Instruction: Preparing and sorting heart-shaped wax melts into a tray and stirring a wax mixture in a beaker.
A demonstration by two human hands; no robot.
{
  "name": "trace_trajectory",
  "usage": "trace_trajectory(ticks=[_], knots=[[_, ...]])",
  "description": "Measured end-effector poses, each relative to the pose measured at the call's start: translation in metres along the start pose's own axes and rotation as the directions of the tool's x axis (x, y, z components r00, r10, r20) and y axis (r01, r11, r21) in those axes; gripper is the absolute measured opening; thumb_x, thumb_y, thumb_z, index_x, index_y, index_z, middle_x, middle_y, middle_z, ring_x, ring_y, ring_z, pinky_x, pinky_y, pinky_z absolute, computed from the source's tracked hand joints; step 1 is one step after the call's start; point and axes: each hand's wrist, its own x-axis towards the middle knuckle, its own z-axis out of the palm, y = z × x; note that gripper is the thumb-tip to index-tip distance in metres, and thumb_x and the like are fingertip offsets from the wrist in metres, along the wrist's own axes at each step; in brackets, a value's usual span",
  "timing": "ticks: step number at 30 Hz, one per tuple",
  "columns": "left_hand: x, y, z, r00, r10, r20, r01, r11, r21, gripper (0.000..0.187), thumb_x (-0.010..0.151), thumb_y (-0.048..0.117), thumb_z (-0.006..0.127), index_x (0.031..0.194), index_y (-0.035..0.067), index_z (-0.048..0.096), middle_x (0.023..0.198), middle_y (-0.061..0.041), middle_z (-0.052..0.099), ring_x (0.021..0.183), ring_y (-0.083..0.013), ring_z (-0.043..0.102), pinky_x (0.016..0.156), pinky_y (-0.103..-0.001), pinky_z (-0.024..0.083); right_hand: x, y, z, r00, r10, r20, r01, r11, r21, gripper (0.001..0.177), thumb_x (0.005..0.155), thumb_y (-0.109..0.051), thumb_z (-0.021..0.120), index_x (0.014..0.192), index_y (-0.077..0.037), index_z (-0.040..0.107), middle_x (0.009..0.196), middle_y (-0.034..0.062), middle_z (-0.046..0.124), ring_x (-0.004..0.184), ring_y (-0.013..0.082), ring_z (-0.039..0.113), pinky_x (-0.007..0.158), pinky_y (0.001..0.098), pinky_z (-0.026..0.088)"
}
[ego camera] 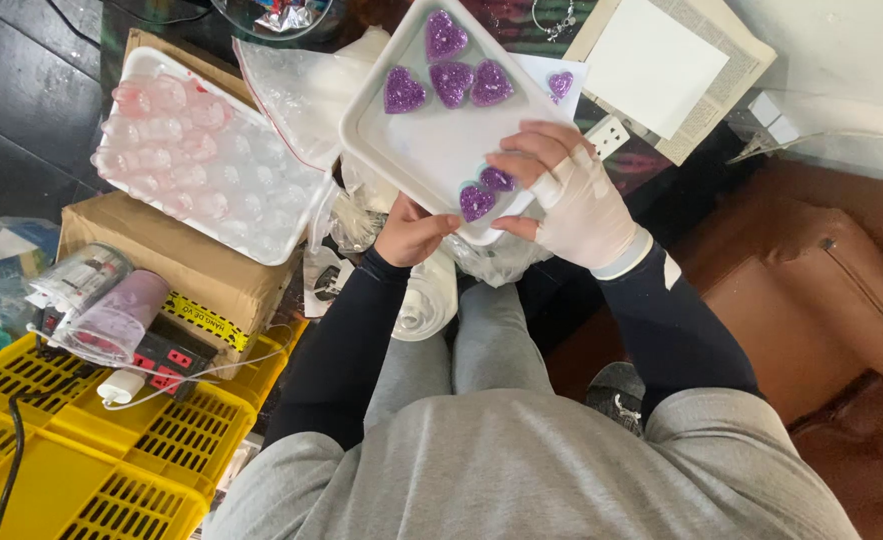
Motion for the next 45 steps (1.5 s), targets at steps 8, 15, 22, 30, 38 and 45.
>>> trace_trajectory(ticks=[8,15,22,30,38,45], knots=[[-0.002,-0.005,-0.003,0.997,-0.076,0.0,0.076,0.995,-0.063,0.076,0.088,-0.021,0.058,0.155,0.006,0.036,0.14,-0.014,0.057,0.129,-0.027,0.061,0.105,-0.042,0.054,0.023,-0.016,-0.003,0.981,-0.051,0.188,0.066,0.995,-0.07,0.07,0.075,-0.032,0.083,0.14,-0.019,0.061,0.138,0.0122,0.051,0.128,0.0353,0.049,0.107,0.0508,0.039],[0.001,-0.02,-0.017,0.997,-0.069,-0.021,0.066,0.991,-0.114,0.079,0.087,-0.02,0.053,0.155,0.017,0.033,0.132,-0.014,0.059,0.11,-0.0235,0.065,0.092,-0.038,0.057,0.022,-0.019,0.011,0.985,-0.087,0.15,0.108,0.985,-0.135,0.046,0.083,-0.018,0.073,0.129,-0.019,0.065,0.135,0.0143,0.053,0.129,0.0335,0.047,0.109,0.0447,0.047],[0.006,-0.021,-0.02,0.997,-0.049,-0.066,0.043,0.995,-0.095,0.071,0.084,-0.022,0.052,0.147,0.01,0.041,0.118,-0.012,0.063,0.097,-0.0212,0.066,0.079,-0.034,0.055,0.016,-0.013,0.018,0.992,-0.059,0.111,0.081,0.974,-0.209,0.042,0.086,-0.012,0.068,0.128,-0.013,0.066,0.131,0.0114,0.054,0.129,0.0337,0.047,0.11,0.0436,0.047],[0.007,-0.011,-0.05,0.99,0.005,-0.144,-0.011,0.999,-0.035,0.055,0.083,-0.015,0.055,0.137,-0.006,0.051,0.12,-0.016,0.069,0.11,-0.0277,0.07,0.092,-0.039,0.058,-0.007,0.01,-0.034,0.964,0.261,-0.042,-0.265,0.95,-0.167,0.046,0.085,-0.003,0.078,0.129,-0.012,0.067,0.131,0.0117,0.055,0.13,0.0324,0.052,0.113,0.0456,0.045],[-0.022,0.032,-0.048,0.98,0.077,-0.183,-0.082,0.996,-0.019,0.063,0.081,-0.016,0.052,0.142,-0.004,0.048,0.126,-0.019,0.067,0.117,-0.0333,0.068,0.098,-0.045,0.057,-0.063,0.147,0.123,0.743,0.67,-0.004,-0.667,0.739,-0.101,0.051,0.073,-0.005,0.086,0.121,-0.007,0.067,0.131,0.0198,0.056,0.121,0.0415,0.051,0.103,0.0465,0.046],[-0.036,0.027,-0.054,0.978,0.024,-0.206,-0.028,0.999,-0.02,0.064,0.08,-0.018,0.048,0.142,-0.002,0.046,0.128,-0.021,0.063,0.118,-0.0375,0.066,0.102,-0.052,0.057,-0.06,0.194,0.227,0.606,0.794,-0.043,-0.795,0.606,-0.011,0.047,0.075,-0.003,0.083,0.119,-0.012,0.067,0.132,0.0199,0.053,0.121,0.0446,0.05,0.101,0.0474,0.046]])
